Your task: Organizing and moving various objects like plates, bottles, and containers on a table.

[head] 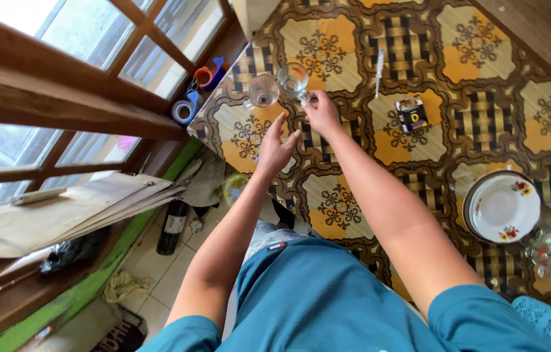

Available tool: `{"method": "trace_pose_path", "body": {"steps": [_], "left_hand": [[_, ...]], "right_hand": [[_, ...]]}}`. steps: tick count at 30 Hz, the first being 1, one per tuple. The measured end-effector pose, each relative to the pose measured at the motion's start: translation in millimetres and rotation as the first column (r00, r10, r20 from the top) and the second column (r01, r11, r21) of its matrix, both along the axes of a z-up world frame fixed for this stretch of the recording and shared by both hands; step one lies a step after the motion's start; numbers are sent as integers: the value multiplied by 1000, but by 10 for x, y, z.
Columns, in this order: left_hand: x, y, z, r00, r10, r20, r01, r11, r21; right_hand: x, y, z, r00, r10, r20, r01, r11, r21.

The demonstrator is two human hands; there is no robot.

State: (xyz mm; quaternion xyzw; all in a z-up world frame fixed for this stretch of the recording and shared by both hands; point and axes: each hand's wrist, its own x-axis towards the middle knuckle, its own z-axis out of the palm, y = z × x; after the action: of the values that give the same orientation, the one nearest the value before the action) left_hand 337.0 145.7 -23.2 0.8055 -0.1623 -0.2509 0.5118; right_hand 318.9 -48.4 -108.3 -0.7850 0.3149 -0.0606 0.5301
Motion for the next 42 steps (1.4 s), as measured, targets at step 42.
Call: {"method": "trace_pose_path", "body": {"steps": [42], "left_hand": [[-2760, -1606, -60, 721, -681, -128, 691, 721, 51]], "right_hand": [[-5084, -339, 765, 671, -695, -259, 721, 529, 448]]}}
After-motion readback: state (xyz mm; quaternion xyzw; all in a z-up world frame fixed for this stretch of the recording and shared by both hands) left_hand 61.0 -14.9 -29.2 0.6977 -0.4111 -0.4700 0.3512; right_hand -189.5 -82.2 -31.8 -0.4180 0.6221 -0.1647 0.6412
